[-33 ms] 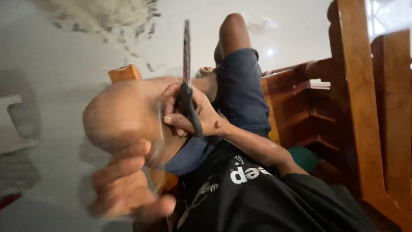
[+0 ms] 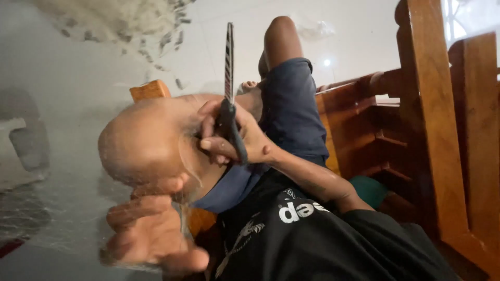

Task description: Repairing a fishing net by trimming damaged sections with scissors and weaving new mesh using a netting needle.

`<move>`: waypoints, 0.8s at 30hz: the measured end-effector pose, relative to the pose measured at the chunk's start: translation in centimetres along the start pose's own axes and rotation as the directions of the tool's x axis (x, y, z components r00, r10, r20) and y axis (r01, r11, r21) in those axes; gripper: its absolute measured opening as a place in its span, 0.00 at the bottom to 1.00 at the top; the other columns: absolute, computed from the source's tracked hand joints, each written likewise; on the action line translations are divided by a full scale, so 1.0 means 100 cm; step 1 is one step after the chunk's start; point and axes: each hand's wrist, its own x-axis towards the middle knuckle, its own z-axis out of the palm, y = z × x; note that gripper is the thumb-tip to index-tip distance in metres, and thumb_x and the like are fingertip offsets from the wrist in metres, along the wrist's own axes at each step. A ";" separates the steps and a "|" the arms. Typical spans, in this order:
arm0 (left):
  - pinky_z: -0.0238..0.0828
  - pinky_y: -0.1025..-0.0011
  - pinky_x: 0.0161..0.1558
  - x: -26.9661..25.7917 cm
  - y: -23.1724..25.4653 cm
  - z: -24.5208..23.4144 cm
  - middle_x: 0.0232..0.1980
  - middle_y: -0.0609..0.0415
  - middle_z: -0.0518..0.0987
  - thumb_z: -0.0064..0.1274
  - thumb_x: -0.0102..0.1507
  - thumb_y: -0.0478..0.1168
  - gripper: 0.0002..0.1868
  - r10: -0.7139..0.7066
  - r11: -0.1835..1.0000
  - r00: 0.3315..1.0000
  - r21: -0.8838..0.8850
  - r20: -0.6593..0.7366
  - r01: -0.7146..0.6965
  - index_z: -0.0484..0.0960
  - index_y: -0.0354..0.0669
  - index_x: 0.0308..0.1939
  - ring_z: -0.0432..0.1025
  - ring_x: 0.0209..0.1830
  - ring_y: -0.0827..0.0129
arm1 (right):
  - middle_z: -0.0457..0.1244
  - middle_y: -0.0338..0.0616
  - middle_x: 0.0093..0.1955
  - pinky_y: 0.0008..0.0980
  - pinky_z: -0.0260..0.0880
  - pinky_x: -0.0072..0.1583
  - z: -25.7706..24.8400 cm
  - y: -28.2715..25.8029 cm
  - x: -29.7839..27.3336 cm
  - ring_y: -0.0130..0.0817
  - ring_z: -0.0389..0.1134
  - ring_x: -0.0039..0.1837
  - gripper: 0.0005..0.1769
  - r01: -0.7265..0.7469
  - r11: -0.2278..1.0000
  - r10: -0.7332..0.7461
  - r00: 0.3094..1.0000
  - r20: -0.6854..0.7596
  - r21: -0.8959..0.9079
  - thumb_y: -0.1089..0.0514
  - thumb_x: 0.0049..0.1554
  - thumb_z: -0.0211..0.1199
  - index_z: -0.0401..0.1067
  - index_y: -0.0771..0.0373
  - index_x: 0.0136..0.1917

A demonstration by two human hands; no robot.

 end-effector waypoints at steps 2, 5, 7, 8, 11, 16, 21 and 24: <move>0.79 0.52 0.48 -0.005 0.008 0.003 0.46 0.47 0.65 0.60 0.46 0.53 0.43 -0.204 0.956 0.977 -0.227 -0.059 0.186 0.61 0.53 0.64 0.71 0.44 0.49 | 0.62 0.58 0.44 0.29 0.74 0.36 -0.021 0.010 -0.007 0.37 0.67 0.34 0.32 0.136 0.988 -0.133 0.990 0.039 -0.076 0.67 0.54 0.63 0.48 0.64 0.65; 0.77 0.51 0.51 -0.015 0.007 0.003 0.47 0.46 0.65 0.60 0.47 0.46 0.42 -0.296 0.894 0.955 -0.354 -0.011 0.273 0.60 0.53 0.65 0.71 0.45 0.50 | 0.65 0.51 0.46 0.25 0.71 0.35 -0.058 0.027 -0.034 0.27 0.67 0.36 0.35 0.056 0.955 -0.110 0.979 -0.170 -0.291 0.65 0.43 0.75 0.59 0.67 0.60; 0.75 0.50 0.54 -0.022 0.007 0.004 0.48 0.46 0.66 0.61 0.48 0.41 0.42 -0.367 0.829 0.930 -0.446 0.025 0.338 0.60 0.53 0.65 0.71 0.46 0.50 | 0.62 0.54 0.48 0.25 0.69 0.32 -0.041 -0.003 -0.046 0.29 0.66 0.33 0.33 0.015 0.986 -0.034 0.993 -0.109 -0.168 0.65 0.44 0.73 0.55 0.65 0.56; 0.74 0.50 0.57 -0.025 0.006 0.004 0.49 0.45 0.66 0.61 0.49 0.37 0.42 -0.416 0.753 0.906 -0.531 0.073 0.389 0.60 0.53 0.66 0.71 0.46 0.50 | 0.60 0.56 0.51 0.25 0.67 0.29 -0.032 -0.018 -0.050 0.31 0.65 0.30 0.31 -0.018 0.999 0.016 0.999 -0.039 -0.046 0.65 0.45 0.70 0.51 0.62 0.52; 0.73 0.47 0.49 -0.013 -0.006 0.032 0.38 0.41 0.71 0.54 0.48 0.38 0.39 -0.247 0.871 0.962 -0.462 -0.114 0.168 0.63 0.44 0.64 0.71 0.40 0.47 | 0.60 0.59 0.53 0.25 0.70 0.30 -0.017 -0.020 -0.061 0.32 0.66 0.33 0.32 -0.139 0.969 0.121 0.988 0.095 0.205 0.61 0.45 0.71 0.51 0.63 0.54; 0.54 0.60 0.66 -0.073 -0.023 -0.032 0.49 0.38 0.73 0.50 0.57 0.29 0.25 -0.015 0.966 0.932 -0.234 0.363 0.106 0.60 0.38 0.57 0.71 0.53 0.59 | 0.59 0.53 0.48 0.26 0.69 0.30 0.005 -0.029 -0.046 0.37 0.64 0.29 0.25 -0.164 0.944 0.164 0.986 0.024 0.288 0.68 0.51 0.64 0.49 0.58 0.51; 0.76 0.51 0.51 -0.041 0.013 0.023 0.32 0.37 0.76 0.49 0.55 0.27 0.34 -0.378 0.905 0.925 -0.228 -0.042 0.360 0.57 0.35 0.64 0.74 0.27 0.62 | 0.59 0.48 0.46 0.24 0.66 0.28 0.000 -0.044 -0.038 0.33 0.63 0.28 0.21 -0.187 0.954 0.173 0.982 0.081 0.234 0.67 0.54 0.62 0.51 0.59 0.52; 0.77 0.62 0.42 -0.032 0.022 0.035 0.27 0.41 0.73 0.48 0.59 0.32 0.26 -0.487 0.872 0.870 -0.090 -0.077 0.481 0.59 0.39 0.60 0.70 0.23 0.66 | 0.58 0.47 0.43 0.25 0.66 0.27 -0.003 -0.043 -0.038 0.34 0.64 0.27 0.20 -0.215 0.954 0.194 0.974 0.113 0.210 0.67 0.55 0.60 0.51 0.60 0.52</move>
